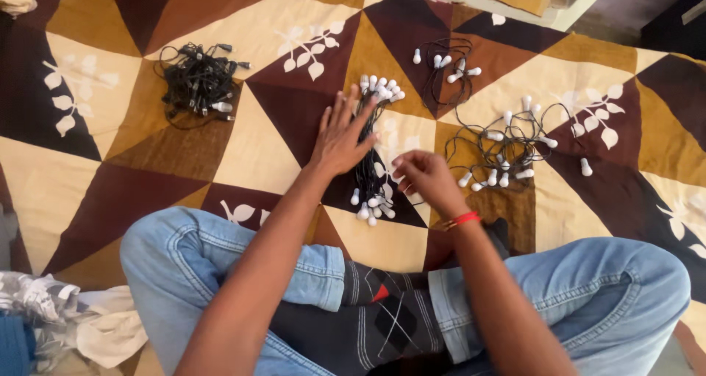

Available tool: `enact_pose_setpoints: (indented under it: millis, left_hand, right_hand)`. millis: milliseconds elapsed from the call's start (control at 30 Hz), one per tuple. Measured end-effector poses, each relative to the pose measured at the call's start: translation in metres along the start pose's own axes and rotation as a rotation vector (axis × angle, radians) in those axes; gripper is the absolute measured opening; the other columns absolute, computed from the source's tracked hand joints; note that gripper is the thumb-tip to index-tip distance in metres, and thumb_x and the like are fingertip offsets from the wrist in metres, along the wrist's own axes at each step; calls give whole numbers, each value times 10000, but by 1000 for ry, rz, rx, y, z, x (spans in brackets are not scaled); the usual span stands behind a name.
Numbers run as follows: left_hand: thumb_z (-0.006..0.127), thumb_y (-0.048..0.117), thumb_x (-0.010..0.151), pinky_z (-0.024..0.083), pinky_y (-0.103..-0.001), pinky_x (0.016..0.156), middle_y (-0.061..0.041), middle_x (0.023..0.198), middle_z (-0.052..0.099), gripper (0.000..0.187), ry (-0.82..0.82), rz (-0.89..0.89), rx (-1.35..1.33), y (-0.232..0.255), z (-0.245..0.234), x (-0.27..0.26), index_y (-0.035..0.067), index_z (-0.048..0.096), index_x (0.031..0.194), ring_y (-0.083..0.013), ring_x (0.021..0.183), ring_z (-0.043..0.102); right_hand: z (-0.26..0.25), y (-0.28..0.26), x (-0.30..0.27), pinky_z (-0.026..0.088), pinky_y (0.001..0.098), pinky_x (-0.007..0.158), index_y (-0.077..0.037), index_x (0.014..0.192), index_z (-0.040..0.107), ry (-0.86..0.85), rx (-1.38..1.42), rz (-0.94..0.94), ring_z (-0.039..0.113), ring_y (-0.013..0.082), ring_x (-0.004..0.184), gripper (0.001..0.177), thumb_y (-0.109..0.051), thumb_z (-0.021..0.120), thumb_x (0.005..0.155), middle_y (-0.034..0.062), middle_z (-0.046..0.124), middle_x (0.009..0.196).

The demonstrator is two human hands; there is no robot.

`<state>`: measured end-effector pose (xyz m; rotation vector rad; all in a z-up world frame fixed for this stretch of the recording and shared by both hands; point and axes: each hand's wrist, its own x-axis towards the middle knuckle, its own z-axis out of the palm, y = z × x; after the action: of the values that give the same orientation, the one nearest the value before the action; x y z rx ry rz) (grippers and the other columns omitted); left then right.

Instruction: The person sits cross-legged on a patterned rug and untangles a string of white LED lights by hand. They separate the wires and bulbs, organizing the string into a neat bundle on the floor.

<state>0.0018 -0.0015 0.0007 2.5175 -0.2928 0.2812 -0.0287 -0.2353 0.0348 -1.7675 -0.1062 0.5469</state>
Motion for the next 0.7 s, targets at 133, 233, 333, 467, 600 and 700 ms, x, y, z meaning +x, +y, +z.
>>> enact_pose_setpoints:
  millis: [133,233,333,467,600,700]
  left_hand:
    - [698,340,937,317,-580,1106,-157,1533,389,590,43,-91,-116,24,-21,-9,200,488,1471,-388,1420,347]
    - [715,234,893,506,-460,963,-77,1208,646,338,-2,-103,-215,51,-39,-33,173,679,1223,-301,1158,619]
    - [726,156,859,561,-406,791,-72,908,681,191,-24,-107,-317,75,-47,-62,136,770,1044,-269,888,699]
    - [745,178,859,559,-402,719,-78,850,682,133,-67,-101,-296,84,-49,-73,120,784,973,-262,792,707]
    - [755,241,841,565,-405,723,-52,851,728,171,-147,-61,-240,84,-46,-68,149,800,978,-253,791,712]
    - [756,288,842,564,-413,733,-54,839,738,180,-197,-39,-170,84,-45,-70,161,815,956,-250,803,716]
  right_hand:
    - [-28,-32,-5,536,254,565,-25,994,735,-102,-254,-40,663,81,649,161,-156,649,961,30,739,838]
    - [-32,-48,-15,547,312,587,-60,1005,755,-146,-590,-93,694,135,649,152,-156,693,905,38,753,841]
    - [-31,-48,-26,564,345,643,-96,1002,769,-133,-744,-157,730,182,682,161,-161,735,859,49,776,870]
    - [-24,-48,-28,582,347,699,-112,960,784,-178,-812,-231,759,222,732,148,-171,750,828,56,801,894]
    - [-16,-50,-29,569,376,725,-87,913,777,-346,-816,-305,744,263,780,213,-222,828,756,94,773,850]
    - [-13,-42,-32,568,392,728,-95,909,770,-374,-874,-330,739,280,793,182,-212,790,771,94,759,835]
